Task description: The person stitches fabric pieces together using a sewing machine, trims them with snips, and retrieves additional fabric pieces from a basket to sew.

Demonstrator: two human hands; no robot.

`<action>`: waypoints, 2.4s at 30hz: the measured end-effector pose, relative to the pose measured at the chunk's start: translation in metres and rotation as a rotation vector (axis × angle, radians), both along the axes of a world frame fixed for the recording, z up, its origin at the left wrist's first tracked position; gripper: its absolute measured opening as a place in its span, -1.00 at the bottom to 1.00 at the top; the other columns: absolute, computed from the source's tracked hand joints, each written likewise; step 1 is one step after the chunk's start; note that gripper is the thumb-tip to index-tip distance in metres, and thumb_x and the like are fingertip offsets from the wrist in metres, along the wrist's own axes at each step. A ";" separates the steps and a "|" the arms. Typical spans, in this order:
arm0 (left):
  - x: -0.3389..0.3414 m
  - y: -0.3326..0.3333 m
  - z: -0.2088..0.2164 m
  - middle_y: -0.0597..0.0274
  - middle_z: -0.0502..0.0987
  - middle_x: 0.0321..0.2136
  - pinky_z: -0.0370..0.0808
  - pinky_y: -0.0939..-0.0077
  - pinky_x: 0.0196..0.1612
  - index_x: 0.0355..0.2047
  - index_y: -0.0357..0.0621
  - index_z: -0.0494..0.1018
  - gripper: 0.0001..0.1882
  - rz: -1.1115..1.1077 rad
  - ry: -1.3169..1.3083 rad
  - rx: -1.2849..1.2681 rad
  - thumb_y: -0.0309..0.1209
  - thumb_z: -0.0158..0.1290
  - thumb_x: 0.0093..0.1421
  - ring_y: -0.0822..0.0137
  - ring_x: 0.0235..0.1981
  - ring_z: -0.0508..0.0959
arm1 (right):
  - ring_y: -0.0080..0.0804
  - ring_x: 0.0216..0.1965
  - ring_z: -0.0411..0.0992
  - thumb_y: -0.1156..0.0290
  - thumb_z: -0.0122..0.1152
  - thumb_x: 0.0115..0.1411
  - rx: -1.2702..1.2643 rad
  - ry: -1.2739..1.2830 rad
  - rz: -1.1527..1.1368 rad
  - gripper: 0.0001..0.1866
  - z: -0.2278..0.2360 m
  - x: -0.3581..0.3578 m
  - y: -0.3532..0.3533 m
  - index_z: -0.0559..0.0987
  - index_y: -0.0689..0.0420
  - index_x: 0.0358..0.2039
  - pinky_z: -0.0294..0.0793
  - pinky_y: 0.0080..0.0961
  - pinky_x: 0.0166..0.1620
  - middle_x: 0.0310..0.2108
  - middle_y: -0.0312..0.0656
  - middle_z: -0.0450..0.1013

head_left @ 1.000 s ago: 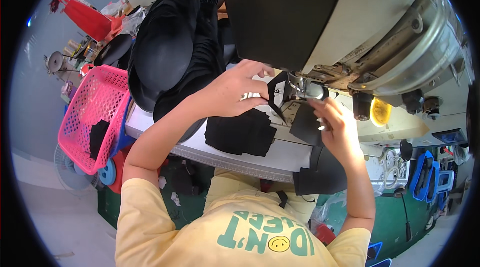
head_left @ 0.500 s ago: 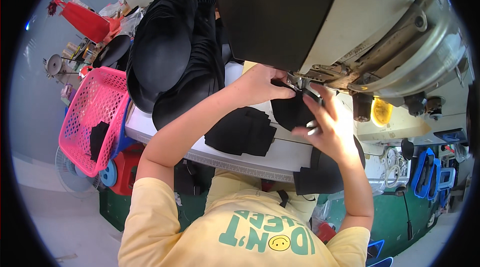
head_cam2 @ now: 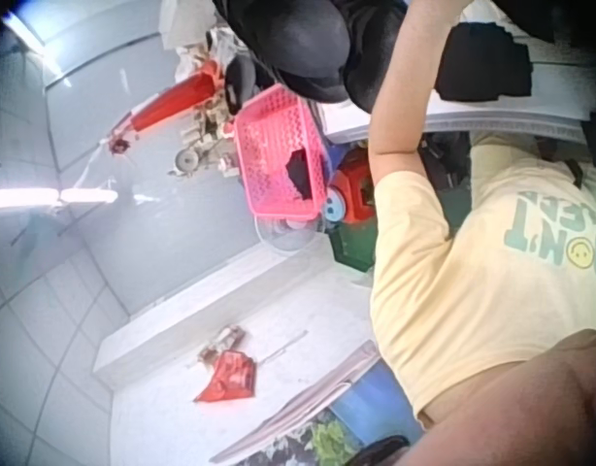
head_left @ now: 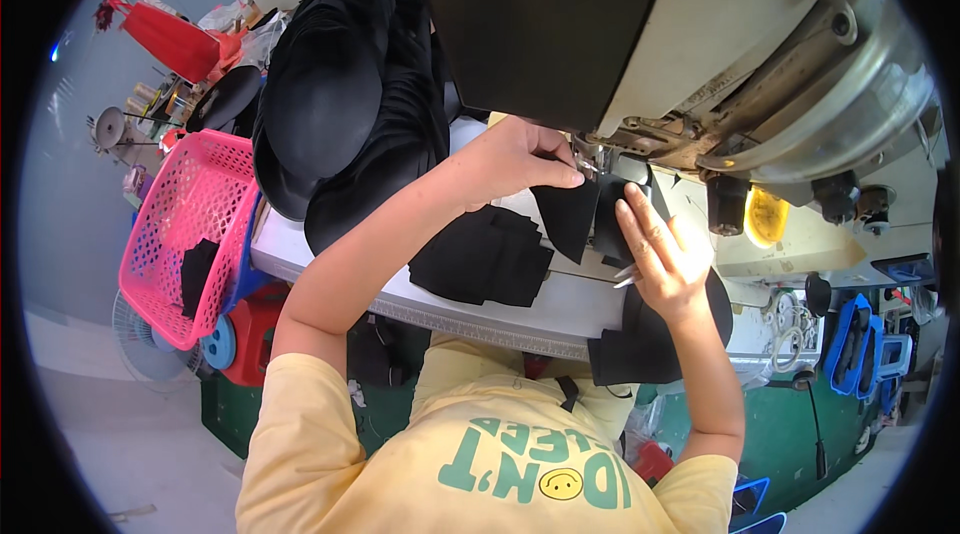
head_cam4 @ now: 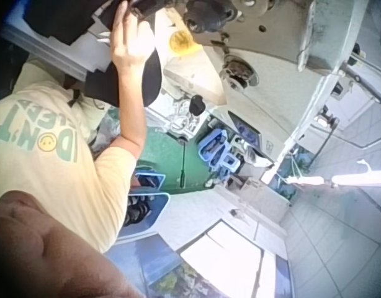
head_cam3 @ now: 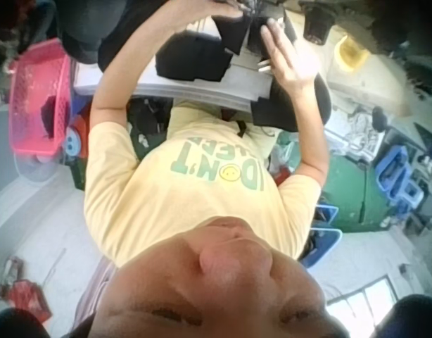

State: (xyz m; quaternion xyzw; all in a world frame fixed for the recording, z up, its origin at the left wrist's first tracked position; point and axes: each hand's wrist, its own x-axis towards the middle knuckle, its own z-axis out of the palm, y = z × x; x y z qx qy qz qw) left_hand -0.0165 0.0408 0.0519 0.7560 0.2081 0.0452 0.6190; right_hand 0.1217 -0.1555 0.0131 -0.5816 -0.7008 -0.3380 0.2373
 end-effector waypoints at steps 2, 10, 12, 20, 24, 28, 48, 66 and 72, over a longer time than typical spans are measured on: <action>0.005 -0.006 0.007 0.28 0.56 -0.38 0.37 0.67 -0.22 -0.28 -0.28 0.55 -0.71 0.068 0.030 0.027 -0.36 0.24 0.00 0.55 -0.31 0.46 | -0.60 -0.58 0.42 0.54 0.13 -0.18 0.062 -0.006 -0.042 -0.57 -0.007 -0.003 0.006 0.61 0.18 -0.18 0.40 -0.64 -0.50 -0.09 -0.18 0.52; 0.015 -0.006 -0.001 0.26 0.56 -0.43 0.43 0.60 -0.20 -0.32 -0.30 0.52 -0.79 0.173 -0.278 -0.127 -0.61 0.17 -0.04 0.49 -0.33 0.52 | -0.46 -0.33 0.54 0.56 0.10 -0.19 0.085 0.051 -0.116 -0.53 -0.018 -0.007 0.012 0.60 0.18 -0.16 0.47 -0.58 -0.40 -0.06 -0.14 0.49; 0.016 -0.003 -0.004 0.24 0.57 -0.41 0.45 0.59 -0.19 -0.33 -0.32 0.52 -0.79 0.149 -0.326 -0.084 -0.64 0.15 -0.05 0.47 -0.30 0.54 | -0.40 -0.27 0.54 0.56 0.11 -0.20 0.057 0.118 -0.092 -0.50 -0.017 -0.008 0.011 0.59 0.17 -0.13 0.50 -0.53 -0.33 -0.06 -0.14 0.49; 0.014 0.000 -0.007 0.22 0.58 -0.38 0.46 0.58 -0.16 -0.28 -0.31 0.53 -0.77 0.132 -0.267 -0.079 -0.62 0.13 -0.02 0.44 -0.28 0.54 | -0.35 -0.34 0.54 0.58 0.13 -0.23 0.042 0.150 -0.045 -0.49 -0.013 -0.003 0.009 0.59 0.15 -0.13 0.51 -0.50 -0.32 -0.07 -0.14 0.50; 0.014 0.000 -0.007 0.21 0.59 -0.37 0.46 0.59 -0.15 -0.29 -0.31 0.54 -0.77 0.111 -0.320 -0.100 -0.61 0.12 -0.02 0.43 -0.27 0.55 | -0.38 -0.39 0.53 0.59 0.14 -0.23 0.038 0.161 -0.032 -0.50 -0.013 -0.003 0.010 0.59 0.15 -0.15 0.50 -0.52 -0.39 -0.08 -0.15 0.50; 0.015 0.001 -0.006 0.22 0.59 -0.38 0.45 0.60 -0.17 -0.29 -0.30 0.54 -0.77 0.126 -0.257 -0.071 -0.62 0.11 -0.02 0.45 -0.29 0.54 | -0.40 -0.40 0.52 0.59 0.14 -0.22 -0.005 0.172 -0.061 -0.51 -0.012 -0.004 0.008 0.59 0.15 -0.15 0.49 -0.51 -0.38 -0.09 -0.15 0.51; -0.007 -0.014 -0.067 0.07 0.47 -0.18 0.30 0.06 0.03 -0.28 -0.08 0.46 -0.58 0.090 -0.933 1.495 -0.18 0.28 -0.13 0.06 -0.02 0.40 | -0.44 -0.57 0.49 0.60 0.24 -0.36 0.026 0.251 0.182 -0.55 -0.008 0.003 0.000 0.62 0.18 -0.30 0.45 -0.58 -0.56 -0.16 -0.10 0.53; 0.006 -0.011 -0.049 0.25 0.54 -0.37 0.45 0.38 -0.21 -0.42 -0.11 0.54 -0.81 0.160 -0.975 1.561 -0.50 0.21 -0.13 0.29 -0.33 0.55 | -0.19 -0.28 0.50 0.72 0.18 -0.43 -0.003 0.311 0.146 -0.29 -0.002 0.026 0.017 0.59 -0.03 -0.12 0.50 -0.47 -0.35 -0.14 -0.13 0.51; 0.010 -0.006 -0.048 0.22 0.51 -0.35 0.44 0.31 -0.12 -0.44 -0.15 0.50 -0.87 0.130 -0.859 1.475 -0.49 0.14 -0.06 0.23 -0.27 0.53 | -0.19 -0.40 0.46 0.67 0.30 -0.12 -0.125 0.457 0.102 -0.57 -0.008 0.039 0.017 0.58 0.16 -0.15 0.45 -0.43 -0.35 -0.35 -0.12 0.50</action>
